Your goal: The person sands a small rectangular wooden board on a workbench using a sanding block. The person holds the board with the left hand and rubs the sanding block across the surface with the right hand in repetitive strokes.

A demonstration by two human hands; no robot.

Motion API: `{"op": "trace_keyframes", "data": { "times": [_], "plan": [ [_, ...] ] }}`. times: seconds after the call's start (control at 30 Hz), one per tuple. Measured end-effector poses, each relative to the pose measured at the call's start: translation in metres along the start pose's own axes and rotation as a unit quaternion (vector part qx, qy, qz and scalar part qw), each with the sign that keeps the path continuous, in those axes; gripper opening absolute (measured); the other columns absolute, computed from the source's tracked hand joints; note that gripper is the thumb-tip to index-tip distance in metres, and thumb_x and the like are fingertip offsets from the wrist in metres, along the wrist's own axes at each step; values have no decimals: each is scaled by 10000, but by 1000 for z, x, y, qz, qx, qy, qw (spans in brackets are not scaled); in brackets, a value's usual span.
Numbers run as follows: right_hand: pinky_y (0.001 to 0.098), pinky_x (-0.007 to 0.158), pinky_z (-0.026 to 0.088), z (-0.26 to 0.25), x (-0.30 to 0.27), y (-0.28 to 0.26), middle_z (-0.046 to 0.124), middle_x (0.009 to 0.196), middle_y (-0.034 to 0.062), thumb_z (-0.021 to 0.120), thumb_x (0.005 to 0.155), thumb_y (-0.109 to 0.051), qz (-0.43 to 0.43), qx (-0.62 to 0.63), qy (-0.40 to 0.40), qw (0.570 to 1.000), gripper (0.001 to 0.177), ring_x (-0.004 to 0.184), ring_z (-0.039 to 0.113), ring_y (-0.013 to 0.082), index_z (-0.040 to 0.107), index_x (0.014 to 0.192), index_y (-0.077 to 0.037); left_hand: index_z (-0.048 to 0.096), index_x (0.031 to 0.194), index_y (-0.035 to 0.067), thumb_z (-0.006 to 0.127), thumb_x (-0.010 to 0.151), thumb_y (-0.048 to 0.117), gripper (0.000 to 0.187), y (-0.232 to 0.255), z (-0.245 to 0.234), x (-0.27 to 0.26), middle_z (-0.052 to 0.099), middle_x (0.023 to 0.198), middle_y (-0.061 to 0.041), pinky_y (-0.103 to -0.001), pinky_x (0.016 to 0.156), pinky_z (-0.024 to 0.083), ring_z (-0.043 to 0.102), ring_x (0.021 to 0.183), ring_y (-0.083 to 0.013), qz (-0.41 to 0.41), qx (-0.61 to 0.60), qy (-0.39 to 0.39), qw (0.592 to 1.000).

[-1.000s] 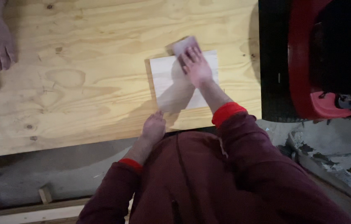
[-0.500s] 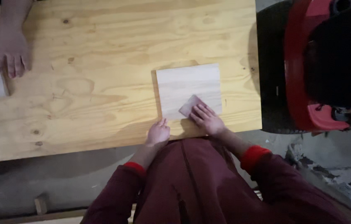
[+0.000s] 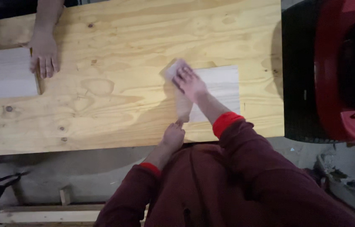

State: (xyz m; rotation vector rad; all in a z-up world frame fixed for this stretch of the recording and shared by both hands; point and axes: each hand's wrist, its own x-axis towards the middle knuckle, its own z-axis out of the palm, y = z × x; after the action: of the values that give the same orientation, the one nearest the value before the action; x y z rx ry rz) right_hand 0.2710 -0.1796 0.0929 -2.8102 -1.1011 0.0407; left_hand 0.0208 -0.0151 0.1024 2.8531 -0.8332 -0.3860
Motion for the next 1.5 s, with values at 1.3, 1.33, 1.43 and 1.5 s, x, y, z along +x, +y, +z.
{"op": "trace_keyframes", "data": {
  "times": [1.3,1.33,1.43,1.5],
  "plan": [
    [597,1408,366,-32,-168,112,747,1524,208,595,1160,-230,47,-20,130,990,465,1580,566,434,719,1546,-2,861,1253,72,681,1007,259,357,-17,76,-5,656,1660,-196,-588,1262,467,535,1610,-395,-8,-37,-12,999],
    [597,1408,366,-28,-165,97,747,1524,208,595,1160,-230,48,-21,130,990,465,1580,566,434,719,1546,-2,861,1253,72,681,1007,259,357,-17,74,-5,656,1660,-196,-588,1262,467,535,1610,-395,-7,-38,-11,999],
    [654,1342,454,-12,-154,49,781,1402,240,763,1068,-223,-27,32,236,971,423,1453,662,468,797,1448,-39,869,1219,60,673,1003,240,343,-16,68,-6,724,1580,-186,-580,1221,490,589,1562,-382,2,-18,24,1000],
    [618,1334,461,3,-145,15,708,1567,199,732,1059,-325,-43,71,199,976,488,1525,602,464,761,1524,-180,867,1224,54,670,1046,225,315,-13,64,-5,736,1559,-189,-578,1198,513,611,1540,-386,-10,-16,42,999]
  ]
}}
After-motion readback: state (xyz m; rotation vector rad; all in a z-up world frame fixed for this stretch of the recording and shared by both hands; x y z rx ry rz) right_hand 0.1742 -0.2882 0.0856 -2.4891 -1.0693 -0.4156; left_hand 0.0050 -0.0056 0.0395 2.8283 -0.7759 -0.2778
